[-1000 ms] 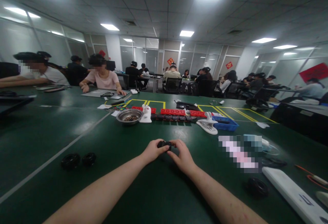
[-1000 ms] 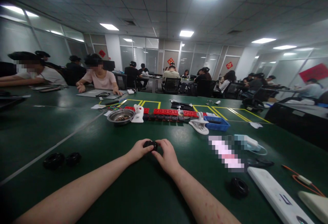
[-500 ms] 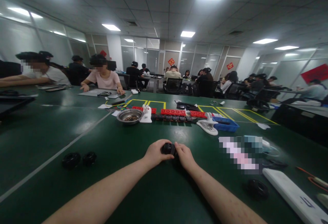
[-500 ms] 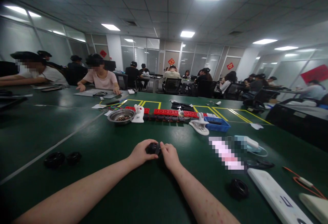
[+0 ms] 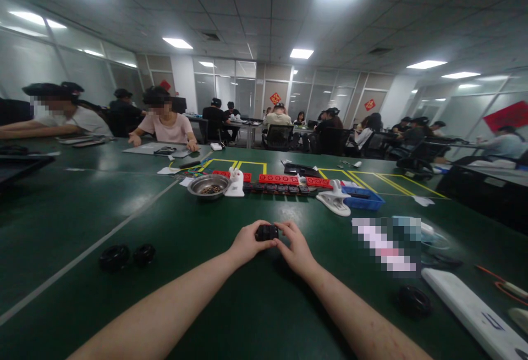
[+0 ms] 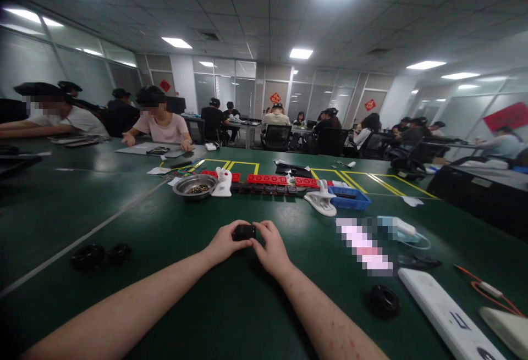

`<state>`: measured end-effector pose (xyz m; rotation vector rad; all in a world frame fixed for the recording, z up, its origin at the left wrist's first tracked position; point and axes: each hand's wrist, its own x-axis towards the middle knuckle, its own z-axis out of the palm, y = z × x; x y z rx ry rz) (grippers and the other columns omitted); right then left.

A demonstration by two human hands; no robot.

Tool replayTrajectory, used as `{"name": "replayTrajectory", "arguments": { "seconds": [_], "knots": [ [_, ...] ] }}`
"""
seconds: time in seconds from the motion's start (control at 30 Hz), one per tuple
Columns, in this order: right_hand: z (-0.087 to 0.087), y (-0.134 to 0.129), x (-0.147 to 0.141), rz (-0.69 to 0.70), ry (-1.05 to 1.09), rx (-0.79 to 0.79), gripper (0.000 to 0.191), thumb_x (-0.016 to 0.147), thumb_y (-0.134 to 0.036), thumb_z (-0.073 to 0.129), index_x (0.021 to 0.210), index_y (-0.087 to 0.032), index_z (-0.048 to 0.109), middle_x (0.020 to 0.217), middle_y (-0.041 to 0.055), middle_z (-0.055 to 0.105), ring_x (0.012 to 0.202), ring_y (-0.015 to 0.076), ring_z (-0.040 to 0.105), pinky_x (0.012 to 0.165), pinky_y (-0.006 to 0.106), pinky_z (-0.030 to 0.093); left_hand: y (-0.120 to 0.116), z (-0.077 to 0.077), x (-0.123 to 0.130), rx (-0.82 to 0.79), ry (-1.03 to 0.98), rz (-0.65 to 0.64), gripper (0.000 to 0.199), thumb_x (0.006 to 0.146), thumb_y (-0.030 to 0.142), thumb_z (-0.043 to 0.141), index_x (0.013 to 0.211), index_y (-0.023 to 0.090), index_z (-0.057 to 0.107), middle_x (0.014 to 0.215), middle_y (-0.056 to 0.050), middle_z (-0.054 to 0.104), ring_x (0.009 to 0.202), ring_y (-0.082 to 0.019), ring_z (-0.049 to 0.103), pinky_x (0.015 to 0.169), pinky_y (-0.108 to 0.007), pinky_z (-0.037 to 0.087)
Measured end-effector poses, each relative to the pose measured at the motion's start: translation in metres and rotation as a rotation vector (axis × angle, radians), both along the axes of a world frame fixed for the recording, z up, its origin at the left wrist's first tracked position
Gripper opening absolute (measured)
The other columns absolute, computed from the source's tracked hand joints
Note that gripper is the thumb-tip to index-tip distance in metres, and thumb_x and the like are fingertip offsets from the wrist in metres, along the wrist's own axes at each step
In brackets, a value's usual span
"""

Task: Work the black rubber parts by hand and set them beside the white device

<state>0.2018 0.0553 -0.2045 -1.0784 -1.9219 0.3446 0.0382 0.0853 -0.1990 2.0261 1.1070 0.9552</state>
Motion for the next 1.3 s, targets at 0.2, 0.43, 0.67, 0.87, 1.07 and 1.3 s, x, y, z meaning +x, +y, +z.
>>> {"name": "replayTrajectory", "arguments": {
  "seconds": [0.2,0.43,0.67,0.87,1.07,1.3],
  "knots": [
    [-0.011,0.010,0.004,-0.156,0.137,-0.051,0.034,0.084,-0.038,0.033,0.100,-0.015,0.052,0.091,0.0072,0.051,0.085,0.0172,0.047,0.076,0.030,0.039,-0.005,0.003,0.002,0.090,0.063,0.043,0.043,0.058,0.039,0.066,0.096,0.023,0.054,0.090,-0.001,0.059,0.083,-0.020,0.054,0.074,-0.030,0.041],
    [-0.017,0.017,0.008,-0.209,0.008,-0.215,0.057,0.085,-0.050,0.020,0.055,-0.016,0.054,0.063,0.0038,0.053,0.069,0.0162,0.048,0.067,0.027,0.034,-0.006,0.001,0.002,0.150,0.085,0.021,0.047,0.058,0.040,0.067,0.100,0.024,0.052,0.097,-0.001,0.058,0.090,-0.020,0.053,0.080,-0.031,0.040],
    [-0.015,0.014,0.005,-0.104,0.018,-0.175,0.045,0.085,-0.043,0.029,0.058,-0.014,0.051,0.065,0.0030,0.048,0.066,0.0144,0.047,0.063,0.025,0.036,-0.005,0.000,0.001,0.132,0.086,-0.001,0.052,0.056,0.044,0.067,0.102,0.025,0.052,0.099,0.000,0.059,0.091,-0.019,0.053,0.081,-0.031,0.040],
    [-0.002,0.003,0.002,-0.001,-0.011,-0.021,0.025,0.079,-0.025,0.045,0.100,-0.016,0.052,0.096,0.0074,0.047,0.091,0.0175,0.045,0.080,0.029,0.038,0.002,-0.004,0.000,0.016,0.016,0.047,0.039,0.063,0.046,0.060,0.091,0.018,0.057,0.084,-0.003,0.062,0.079,-0.020,0.056,0.071,-0.029,0.042],
    [-0.002,-0.002,0.000,0.041,0.008,-0.056,0.046,0.071,-0.015,0.047,0.117,-0.020,0.041,0.107,0.0065,0.044,0.095,0.0180,0.044,0.085,0.033,0.037,0.004,-0.004,0.001,-0.010,-0.045,0.075,0.039,0.065,0.046,0.058,0.090,0.016,0.056,0.082,-0.003,0.061,0.077,-0.019,0.056,0.069,-0.028,0.041],
    [-0.014,0.012,0.005,-0.173,0.084,-0.129,0.031,0.084,-0.036,0.033,0.083,-0.015,0.056,0.079,0.0050,0.052,0.077,0.0166,0.048,0.073,0.029,0.037,-0.004,0.000,0.002,0.070,0.012,0.060,0.039,0.059,0.038,0.066,0.094,0.023,0.054,0.088,0.000,0.060,0.081,-0.018,0.055,0.073,-0.027,0.041]
  ]
}}
